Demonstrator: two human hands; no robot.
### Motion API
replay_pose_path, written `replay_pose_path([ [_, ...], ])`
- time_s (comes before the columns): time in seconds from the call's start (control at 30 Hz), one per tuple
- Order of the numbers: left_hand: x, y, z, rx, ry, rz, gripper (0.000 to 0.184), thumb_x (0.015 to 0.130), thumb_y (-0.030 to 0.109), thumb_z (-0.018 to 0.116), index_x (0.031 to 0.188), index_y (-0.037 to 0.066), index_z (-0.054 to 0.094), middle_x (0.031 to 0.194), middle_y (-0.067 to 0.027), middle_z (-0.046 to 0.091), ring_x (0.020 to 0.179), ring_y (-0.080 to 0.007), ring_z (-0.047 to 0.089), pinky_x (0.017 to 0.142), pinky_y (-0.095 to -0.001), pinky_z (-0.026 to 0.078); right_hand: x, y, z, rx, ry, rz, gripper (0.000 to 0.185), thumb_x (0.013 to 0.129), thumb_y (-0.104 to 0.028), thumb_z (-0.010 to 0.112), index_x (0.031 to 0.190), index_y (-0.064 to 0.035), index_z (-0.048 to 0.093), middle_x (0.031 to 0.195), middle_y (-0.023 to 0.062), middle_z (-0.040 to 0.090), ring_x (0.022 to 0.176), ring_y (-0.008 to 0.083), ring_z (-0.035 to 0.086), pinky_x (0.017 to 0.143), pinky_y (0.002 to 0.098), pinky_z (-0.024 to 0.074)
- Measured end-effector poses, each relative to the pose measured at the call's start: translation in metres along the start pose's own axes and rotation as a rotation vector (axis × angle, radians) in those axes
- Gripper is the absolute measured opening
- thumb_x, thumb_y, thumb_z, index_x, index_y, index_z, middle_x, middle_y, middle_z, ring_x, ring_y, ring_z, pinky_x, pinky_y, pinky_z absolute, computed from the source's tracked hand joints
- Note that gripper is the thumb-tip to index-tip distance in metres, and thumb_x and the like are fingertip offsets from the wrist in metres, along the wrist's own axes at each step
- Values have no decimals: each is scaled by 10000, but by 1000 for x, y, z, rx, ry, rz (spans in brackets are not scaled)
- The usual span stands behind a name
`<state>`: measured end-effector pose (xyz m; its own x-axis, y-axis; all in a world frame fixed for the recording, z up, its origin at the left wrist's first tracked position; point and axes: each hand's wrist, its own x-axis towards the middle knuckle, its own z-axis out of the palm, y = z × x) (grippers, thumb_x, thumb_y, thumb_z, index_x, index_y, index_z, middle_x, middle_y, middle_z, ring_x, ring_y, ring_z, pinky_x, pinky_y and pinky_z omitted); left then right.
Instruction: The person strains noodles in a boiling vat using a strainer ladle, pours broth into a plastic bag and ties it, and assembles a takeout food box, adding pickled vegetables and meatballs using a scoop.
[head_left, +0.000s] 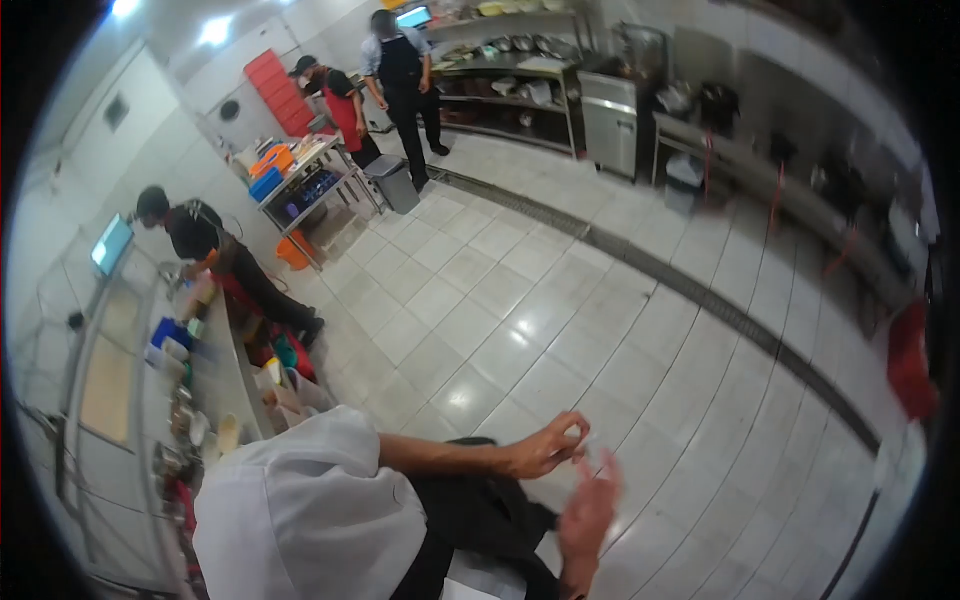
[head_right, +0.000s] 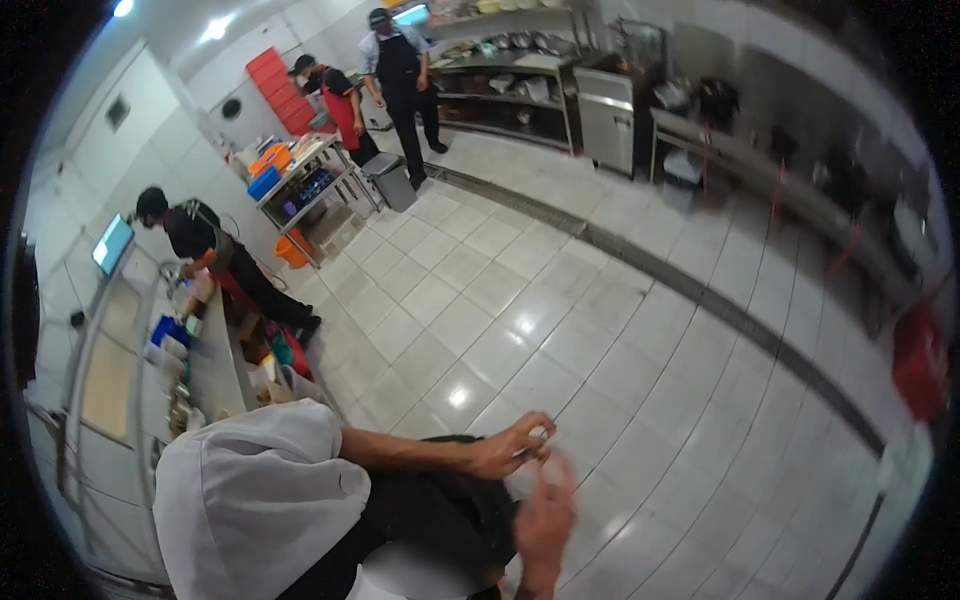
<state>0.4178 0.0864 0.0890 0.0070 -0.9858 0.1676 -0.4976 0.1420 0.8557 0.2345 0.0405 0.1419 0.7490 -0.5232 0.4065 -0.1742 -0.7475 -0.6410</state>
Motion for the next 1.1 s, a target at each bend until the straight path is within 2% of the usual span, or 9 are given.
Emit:
replay_pose_path([
  [0.2, -34, -39, -64, 108, 287, 52, 307, 817, -20, 563, 1110, -39, 475, 1156, -174, 383, 1112, -348, 391, 959, -415, 358, 105, -31, 80, -178, -406, -102, 519, 815, 7, 499, 1311, 87, 369, 1209, 225, 487, 1008, 366, 493, 911, 404, 411],
  [0.4, -98, -55, -171, 266, 447, -19, 153, 778, -8, 616, 901, 4, 527, 1091, -154, 415, 1118, -329, 412, 972, -467, 359, 195, -59, 155, -159, -593, -428, 42, 857, -30, 521, 895, -13, 527, 847, 130, 534, 805, 319, 475, 725, 401, 396],
  [0.47, -118, -62, -194, 313, 531, -49, 147, 770, 8, 631, 867, 11, 522, 1084, -148, 420, 1133, -328, 416, 998, -489, 349, 227, -78, 180, -110, -655, -539, 78, 875, -33, 518, 796, -30, 520, 767, 111, 532, 765, 323, 461, 700, 401, 388],
  [0.57, -147, -75, -222, 523, 707, -97, 146, 776, 82, 638, 835, 29, 516, 1067, -147, 439, 1158, -343, 433, 1079, -578, 251, 266, -114, 217, 145, -757, -522, 120, 858, -59, 565, 740, -35, 561, 710, 81, 545, 736, 280, 450, 703, 372, 374],
  [0.8, -201, -109, -281, 552, 1225, -316, 160, 808, 82, 606, 952, 27, 566, 1053, -142, 445, 1109, -338, 451, 989, -520, 345, 324, -186, 347, 593, -850, -422, 69, 784, -40, 666, 715, -35, 668, 668, 63, 571, 818, 213, 484, 755, 312, 392],
  [0.87, -210, -119, -302, 223, 1395, -390, 118, 844, 46, 561, 959, 25, 578, 1053, -134, 440, 1017, -320, 447, 888, -456, 372, 343, -203, 388, 886, -1044, -97, 95, 784, -26, 661, 691, -42, 668, 760, 73, 607, 891, 213, 499, 812, 315, 395],
  [0.93, -212, -125, -327, 57, 1529, -427, 110, 862, 27, 539, 962, 24, 583, 1053, -130, 438, 972, -311, 445, 838, -424, 385, 376, -221, 424, 919, -1217, -202, 65, 783, 11, 639, 774, -44, 672, 862, 69, 624, 908, 231, 506, 832, 330, 402],
  [1.0, -231, -126, -357, 476, 1582, -595, 48, 842, 16, 529, 863, 20, 572, 1030, -139, 447, 995, -306, 432, 880, -364, 373, 404, -246, 457, 700, -1054, -822, 124, 785, 11, 631, 896, -38, 656, 903, 70, 620, 887, 257, 511, 831, 350, 411],
  [1.1, -254, -129, -399, 549, 1682, -651, 24, 816, 18, 555, 830, 23, 573, 1018, -132, 445, 1005, -312, 432, 895, -376, 369, 440, -275, 505, 581, -1081, -1172, 168, 776, -8, 625, 940, -40, 613, 902, 93, 594, 907, 301, 504, 828, 402, 409],
])
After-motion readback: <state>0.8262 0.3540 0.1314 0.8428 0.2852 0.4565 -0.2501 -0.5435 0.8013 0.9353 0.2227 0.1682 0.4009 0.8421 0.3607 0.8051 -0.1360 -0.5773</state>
